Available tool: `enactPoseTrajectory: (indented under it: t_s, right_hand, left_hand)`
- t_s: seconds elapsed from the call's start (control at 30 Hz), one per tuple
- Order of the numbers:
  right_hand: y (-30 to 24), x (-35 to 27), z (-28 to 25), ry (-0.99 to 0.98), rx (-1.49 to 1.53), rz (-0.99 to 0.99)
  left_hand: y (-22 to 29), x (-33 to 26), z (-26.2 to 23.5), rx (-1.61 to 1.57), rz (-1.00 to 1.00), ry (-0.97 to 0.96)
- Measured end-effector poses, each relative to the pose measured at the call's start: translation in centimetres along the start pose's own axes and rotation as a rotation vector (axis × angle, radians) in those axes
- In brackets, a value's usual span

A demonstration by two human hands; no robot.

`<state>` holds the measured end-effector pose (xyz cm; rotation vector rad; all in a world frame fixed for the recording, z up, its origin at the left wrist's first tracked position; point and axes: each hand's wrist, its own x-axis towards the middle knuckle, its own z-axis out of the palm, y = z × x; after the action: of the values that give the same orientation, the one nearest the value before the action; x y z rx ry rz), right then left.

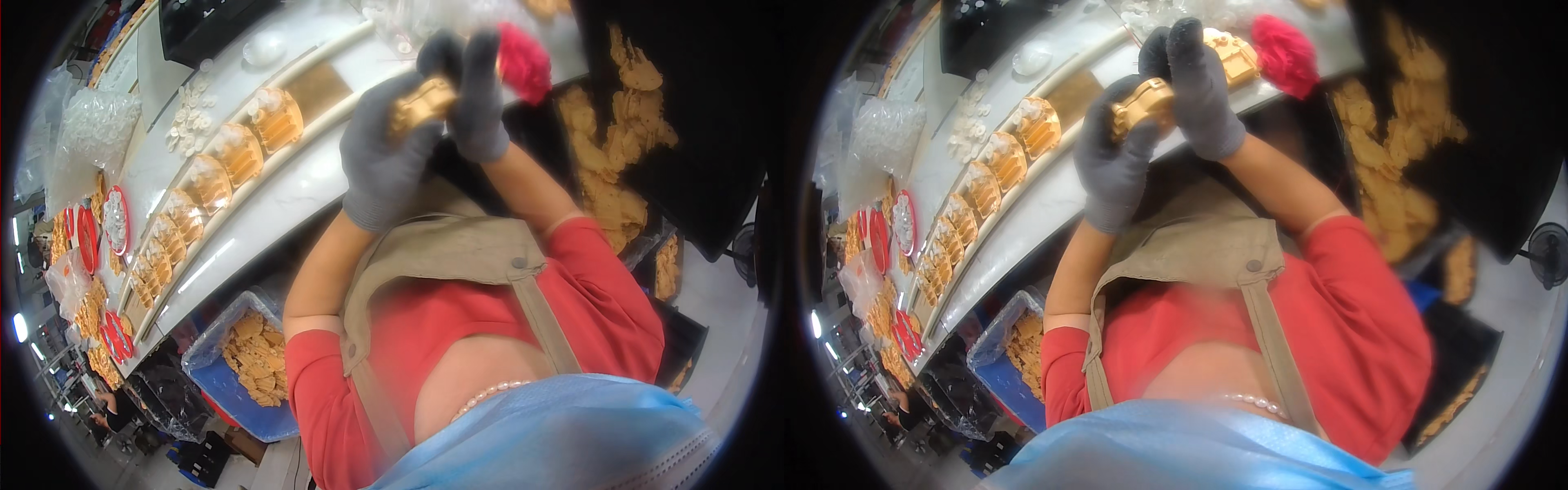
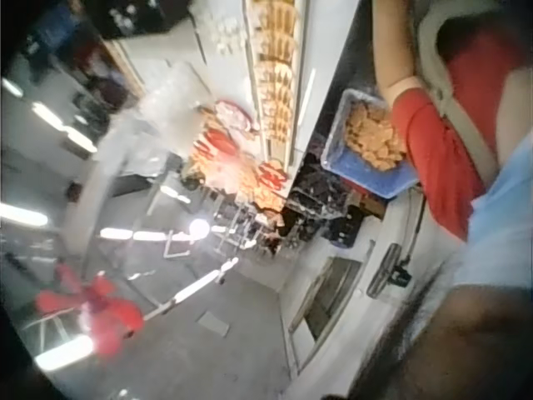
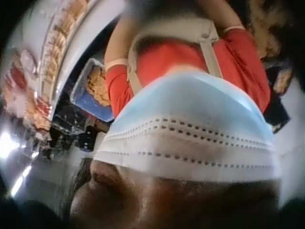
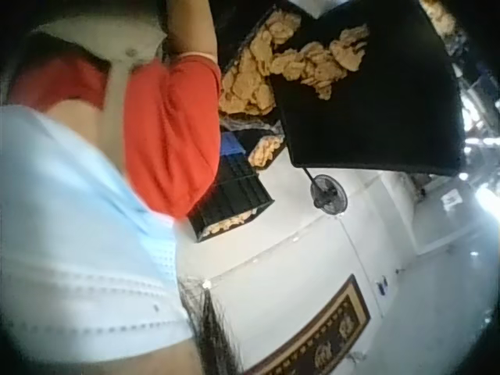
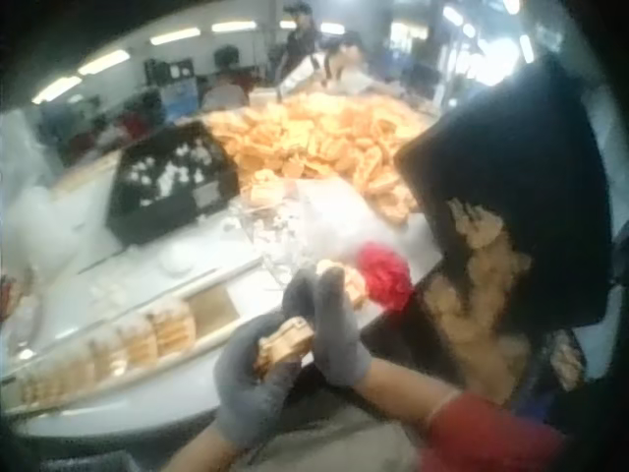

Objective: Packaging waffle-like snacks into plastic bags and plastic containers at an assembly line.

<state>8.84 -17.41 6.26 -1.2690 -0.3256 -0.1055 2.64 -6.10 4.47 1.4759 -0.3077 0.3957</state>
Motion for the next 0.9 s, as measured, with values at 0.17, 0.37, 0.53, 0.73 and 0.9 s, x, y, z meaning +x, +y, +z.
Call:
enactPoseTrajectory:
  t_s: [0.17,0.37,0.53,0.73,0.9]
  right_hand:
    - [-0.8,-0.7,-0.1,-0.077,-0.113,-0.131]
    - [-0.1,-0.1,-0.2,-0.028,-0.141,-0.065]
    - [1.4,0.9,-1.8,-0.084,-0.098,-0.034]
    - [0.1,1.1,-4.9,-0.119,-0.023,0.089]
    - [-1.2,-2.7,-4.4,-0.242,-0.343,0.244]
  left_hand:
    - [-0.1,-1.2,1.0,0.351,0.168,0.084]
    - [-1.0,-0.8,1.5,0.352,0.155,0.148]
    - [-0.6,-0.1,1.4,0.096,-0.059,0.142]
    - [-0.9,1.9,-1.2,-0.927,-0.398,0.206]
    - [-2.3,0.5,-0.4,-0.663,-0.412,0.084]
